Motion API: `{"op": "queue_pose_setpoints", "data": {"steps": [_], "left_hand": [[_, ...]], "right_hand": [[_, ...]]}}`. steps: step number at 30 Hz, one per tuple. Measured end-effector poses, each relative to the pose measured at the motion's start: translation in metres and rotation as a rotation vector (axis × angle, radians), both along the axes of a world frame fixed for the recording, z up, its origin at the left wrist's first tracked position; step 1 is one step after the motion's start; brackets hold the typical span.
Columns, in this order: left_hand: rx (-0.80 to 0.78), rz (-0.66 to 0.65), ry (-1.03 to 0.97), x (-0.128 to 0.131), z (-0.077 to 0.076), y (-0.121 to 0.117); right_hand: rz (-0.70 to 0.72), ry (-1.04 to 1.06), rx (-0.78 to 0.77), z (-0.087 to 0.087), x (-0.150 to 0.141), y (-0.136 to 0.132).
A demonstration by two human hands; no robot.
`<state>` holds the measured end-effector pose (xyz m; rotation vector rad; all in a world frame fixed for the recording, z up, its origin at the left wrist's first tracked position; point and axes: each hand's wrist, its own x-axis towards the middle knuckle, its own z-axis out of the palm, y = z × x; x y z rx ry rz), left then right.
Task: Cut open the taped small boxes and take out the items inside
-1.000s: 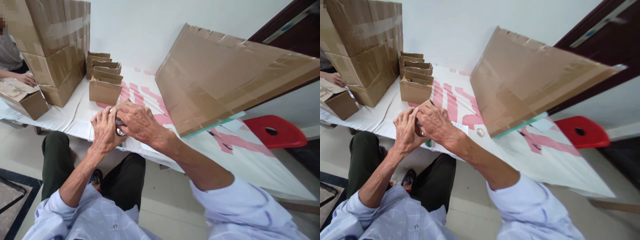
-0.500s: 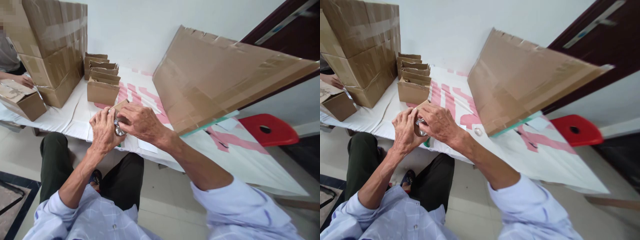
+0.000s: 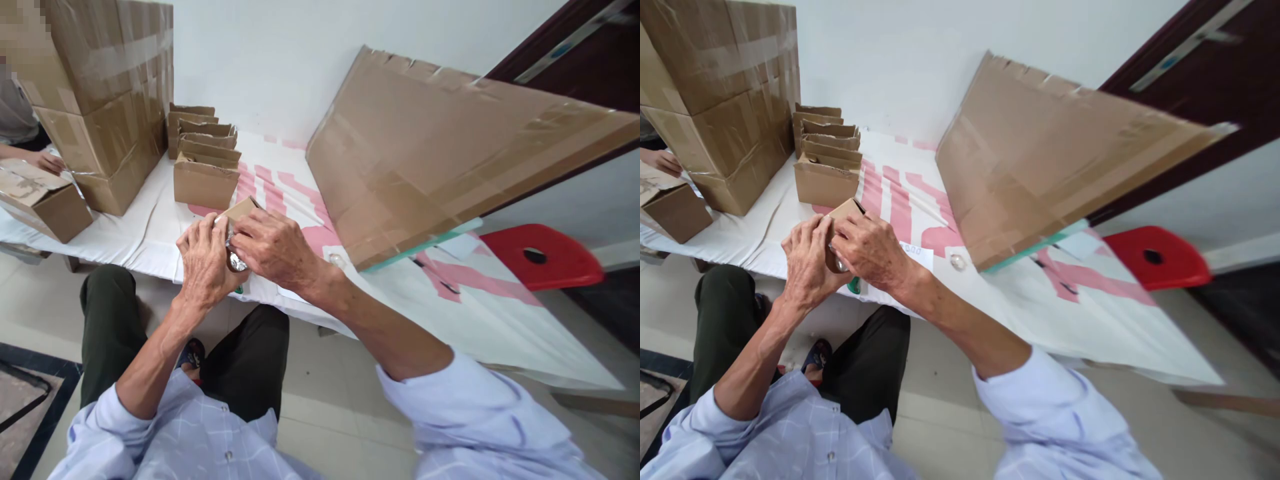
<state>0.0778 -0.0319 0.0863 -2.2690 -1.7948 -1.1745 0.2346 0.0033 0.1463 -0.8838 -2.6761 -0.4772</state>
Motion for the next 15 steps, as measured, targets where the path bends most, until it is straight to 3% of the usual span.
{"op": "queue_pose_setpoints", "data": {"steps": [5,9,12,15], "left_hand": [[0.007,-0.031,-0.014,-0.005,0.001,0.003],[0.026,-0.039,-0.036,-0.022,-0.001,0.005],[0.047,-0.046,-0.060,-0.043,-0.010,0.006],[0.075,-0.045,-0.107,-0.065,-0.021,0.006]], "right_hand": [[0.012,0.205,-0.082,0.004,0.005,0.002],[-0.257,0.604,-0.001,0.003,0.050,0.016],[-0.426,0.845,0.029,-0.035,0.102,0.033],[-0.636,0.989,-0.148,-0.098,0.149,0.043]]}}
